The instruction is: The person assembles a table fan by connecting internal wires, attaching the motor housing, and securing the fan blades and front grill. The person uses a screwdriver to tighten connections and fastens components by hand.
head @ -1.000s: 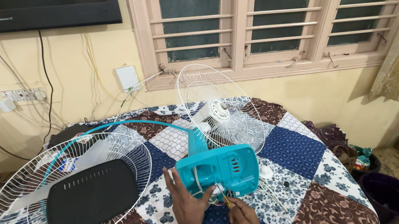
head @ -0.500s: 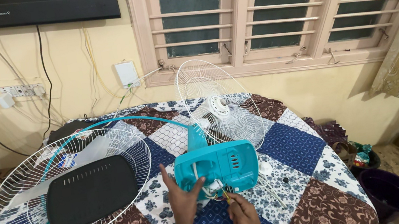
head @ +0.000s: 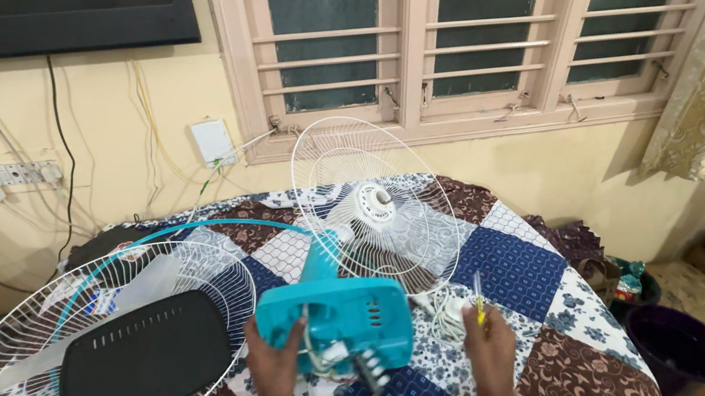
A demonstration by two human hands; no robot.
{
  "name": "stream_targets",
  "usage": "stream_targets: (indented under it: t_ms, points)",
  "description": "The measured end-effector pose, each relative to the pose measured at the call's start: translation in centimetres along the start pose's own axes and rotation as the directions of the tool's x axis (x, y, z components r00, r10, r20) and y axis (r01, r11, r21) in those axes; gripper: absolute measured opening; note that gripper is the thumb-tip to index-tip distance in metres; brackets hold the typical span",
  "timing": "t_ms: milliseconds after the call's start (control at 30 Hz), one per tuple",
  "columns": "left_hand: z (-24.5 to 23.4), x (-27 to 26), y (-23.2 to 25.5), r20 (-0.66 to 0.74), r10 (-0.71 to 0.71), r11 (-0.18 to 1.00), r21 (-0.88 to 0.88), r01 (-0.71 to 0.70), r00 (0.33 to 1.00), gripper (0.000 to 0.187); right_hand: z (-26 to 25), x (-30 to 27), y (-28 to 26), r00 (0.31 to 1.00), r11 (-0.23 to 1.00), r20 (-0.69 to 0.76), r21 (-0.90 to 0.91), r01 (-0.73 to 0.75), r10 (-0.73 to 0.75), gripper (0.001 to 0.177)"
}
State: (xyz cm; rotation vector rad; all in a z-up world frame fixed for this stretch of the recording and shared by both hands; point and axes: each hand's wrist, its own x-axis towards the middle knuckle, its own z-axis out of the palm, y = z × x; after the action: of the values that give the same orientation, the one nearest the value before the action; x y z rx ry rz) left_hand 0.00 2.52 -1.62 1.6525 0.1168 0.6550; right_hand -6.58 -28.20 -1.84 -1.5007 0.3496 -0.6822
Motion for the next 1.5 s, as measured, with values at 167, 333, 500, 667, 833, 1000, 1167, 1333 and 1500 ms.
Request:
stream_targets:
  t_ms: [167,333,500,667,833,1000,1167,1333,1500]
  points:
    - [0.2,-1.1,-0.9,-0.071,-0.047,0.997,-0.067,0.042,0.996,0.072,0.4,10.8,0.1,0.99,0.97,0.034,-0.196,0.142,-0.138,0.034]
    - [1.6,-3.6,-2.5,-0.341,0.003,1.0,0.015,0.003,0.94,0.076,3.7,18.9,5.6,0.987,0.979,0.098,-0.173,-0.108,0.126,0.045]
    - [2.7,-6.6,-4.2,-0.363,0.458,0.839,0.48,-0.258,0.811,0.066,6.1,21.0,10.8,0.985,0.923,-0.068,-0.346,-0.17,0.157,0.046]
    - [6.0,-8.0,-2.2,-0.184,0.294,0.84,0.519,-0.162,0.938,0.089,6.2,22.5,12.5,0.986,0.93,-0.041,-0.326,-0.167,0.163,0.022]
    - [7.8,-7.7,1.8,-0.01,-0.094,0.782,0.618,0.08,0.996,0.135,5.6,23.4,11.8,0.865,0.896,0.291,0.049,-0.441,0.409,0.01]
    - [7.4,-7.2,3.1,0.109,-0.094,0.756,0.655,0.0,0.99,0.139,4.6,19.1,8.7,0.854,0.832,0.237,0.214,-0.511,0.464,0.008]
    - [5.1,-4.8,1.8,0.18,0.193,0.841,0.476,-0.257,0.965,0.128,2.5,13.3,3.0,0.954,0.919,0.093,0.256,-0.298,0.284,0.03]
    - [2.7,-2.5,0.6,0.353,0.167,0.908,0.309,-0.283,0.921,0.132,-0.7,7.5,-2.1,0.973,0.952,-0.021,0.215,-0.22,0.229,0.033]
    - [0.0,0.4,0.5,0.542,0.066,0.931,0.268,-0.247,0.838,0.124,-1.5,1.3,-1.6,0.943,0.923,-0.081,0.246,-0.295,0.322,0.05]
